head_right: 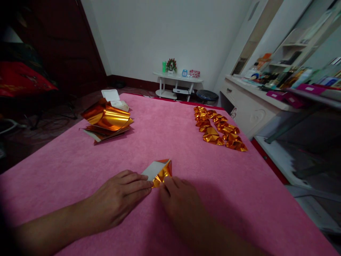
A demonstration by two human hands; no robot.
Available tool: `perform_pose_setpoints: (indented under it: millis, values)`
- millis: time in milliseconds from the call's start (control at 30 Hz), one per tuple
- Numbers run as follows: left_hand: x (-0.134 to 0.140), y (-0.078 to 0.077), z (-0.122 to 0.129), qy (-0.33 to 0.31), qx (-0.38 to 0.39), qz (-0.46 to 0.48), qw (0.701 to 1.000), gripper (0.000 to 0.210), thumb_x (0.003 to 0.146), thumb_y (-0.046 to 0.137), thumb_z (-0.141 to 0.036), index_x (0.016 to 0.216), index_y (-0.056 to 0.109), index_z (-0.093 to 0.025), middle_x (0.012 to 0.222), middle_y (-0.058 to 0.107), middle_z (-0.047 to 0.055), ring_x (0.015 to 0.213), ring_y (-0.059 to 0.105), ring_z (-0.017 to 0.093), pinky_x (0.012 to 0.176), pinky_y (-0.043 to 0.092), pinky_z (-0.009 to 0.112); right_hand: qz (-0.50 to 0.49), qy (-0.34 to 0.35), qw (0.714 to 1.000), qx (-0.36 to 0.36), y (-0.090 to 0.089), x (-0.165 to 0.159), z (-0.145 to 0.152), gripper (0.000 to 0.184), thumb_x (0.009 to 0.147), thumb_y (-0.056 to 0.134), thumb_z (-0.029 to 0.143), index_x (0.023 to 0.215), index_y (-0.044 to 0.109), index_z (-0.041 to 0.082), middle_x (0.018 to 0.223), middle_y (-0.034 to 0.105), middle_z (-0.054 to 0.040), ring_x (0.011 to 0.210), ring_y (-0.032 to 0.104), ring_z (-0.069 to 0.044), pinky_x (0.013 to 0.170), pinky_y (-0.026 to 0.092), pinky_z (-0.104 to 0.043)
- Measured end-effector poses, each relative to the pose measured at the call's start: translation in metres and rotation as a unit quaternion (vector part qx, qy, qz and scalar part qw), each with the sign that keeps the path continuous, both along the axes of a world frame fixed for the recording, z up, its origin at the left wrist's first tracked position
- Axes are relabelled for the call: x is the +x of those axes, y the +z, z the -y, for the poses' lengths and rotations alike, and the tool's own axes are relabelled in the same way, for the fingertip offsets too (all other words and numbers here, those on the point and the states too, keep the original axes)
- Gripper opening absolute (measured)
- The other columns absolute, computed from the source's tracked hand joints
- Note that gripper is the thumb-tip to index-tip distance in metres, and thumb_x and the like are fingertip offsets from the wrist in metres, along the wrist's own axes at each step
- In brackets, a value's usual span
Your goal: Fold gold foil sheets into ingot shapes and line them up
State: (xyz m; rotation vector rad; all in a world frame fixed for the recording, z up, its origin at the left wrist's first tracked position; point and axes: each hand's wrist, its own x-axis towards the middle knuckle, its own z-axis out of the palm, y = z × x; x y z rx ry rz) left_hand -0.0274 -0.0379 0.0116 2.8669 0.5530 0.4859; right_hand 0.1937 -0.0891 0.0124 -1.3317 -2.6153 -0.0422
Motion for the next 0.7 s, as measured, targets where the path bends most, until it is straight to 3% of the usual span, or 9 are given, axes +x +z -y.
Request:
perform_pose_setpoints:
  millis: [100,167,233,333,467,600,700]
  values:
    - [0.000,0.002,0.000,-0.005,-0.006,-0.012,1.000,0.034,0.090,0.042,-0.013,0.123,0.052,-0.014,0.122,0.060,0.008,0.103,0.056,0.022,0.086,0.045,0.040,-0.042,-0.009,0.998,-0.046,0.007,0.006,0.004,0.024,0.073,0.048,0.000,0.085,0.059,0.018,0.085,0.063,-0.0061,0.071,0.056,-0.019,0.063,0.041,-0.031]
    - [0.000,0.003,0.000,-0.006,-0.013,-0.014,1.000,0.033,0.090,0.042,-0.013,0.122,0.052,-0.014,0.123,0.060,0.008,0.103,0.055,0.022,0.086,0.046,0.039,-0.119,-0.076,0.986,-0.089,0.008,0.012,-0.002,0.020,0.075,0.046,0.003,0.077,0.056,0.019,0.082,0.060,-0.0046,0.069,0.055,-0.017,0.060,0.041,-0.029]
    - [0.000,0.004,0.000,-0.009,-0.018,-0.012,1.000,0.033,0.090,0.042,-0.013,0.121,0.053,-0.013,0.122,0.060,0.008,0.103,0.055,0.022,0.086,0.047,0.039,-0.210,-0.167,0.958,-0.101,0.005,0.017,-0.013,0.016,0.078,0.044,0.006,0.075,0.053,0.019,0.080,0.058,-0.0039,0.067,0.054,-0.015,0.060,0.042,-0.028]
    - [0.000,0.004,0.000,-0.017,-0.011,0.002,1.000,0.034,0.090,0.041,-0.011,0.123,0.052,-0.012,0.122,0.060,0.010,0.104,0.055,0.022,0.087,0.048,0.039,-0.298,-0.247,0.915,-0.111,-0.001,0.020,-0.030,0.013,0.080,0.051,0.017,0.092,0.055,0.019,0.081,0.061,-0.0026,0.067,0.056,-0.015,0.063,0.044,-0.028]
    - [0.000,0.002,-0.001,-0.024,0.008,0.016,1.000,0.036,0.090,0.042,-0.011,0.125,0.051,-0.011,0.119,0.061,0.012,0.105,0.055,0.022,0.087,0.049,0.038,-0.302,-0.241,0.907,-0.170,-0.005,0.013,-0.046,0.023,0.077,0.057,0.018,0.100,0.055,0.021,0.073,0.061,0.0026,0.063,0.056,-0.013,0.059,0.042,-0.025]
    - [0.004,0.004,-0.005,-0.024,0.035,0.004,0.999,0.032,0.091,0.042,-0.013,0.121,0.054,-0.013,0.115,0.063,0.012,0.101,0.057,0.021,0.084,0.050,0.037,-0.292,-0.233,0.915,-0.150,-0.009,0.004,-0.072,0.022,0.073,0.059,0.014,0.093,0.058,0.023,0.072,0.063,0.0040,0.059,0.055,-0.011,0.055,0.038,-0.022]
    - [0.013,0.007,-0.007,-0.013,0.053,-0.033,0.998,0.029,0.091,0.044,-0.018,0.117,0.057,-0.015,0.113,0.064,0.012,0.098,0.057,0.024,0.082,0.049,0.040,-0.303,-0.186,0.926,-0.128,-0.012,-0.005,-0.100,0.014,0.072,0.061,0.013,0.083,0.060,0.022,0.072,0.063,0.0035,0.063,0.057,-0.011,0.057,0.039,-0.022]
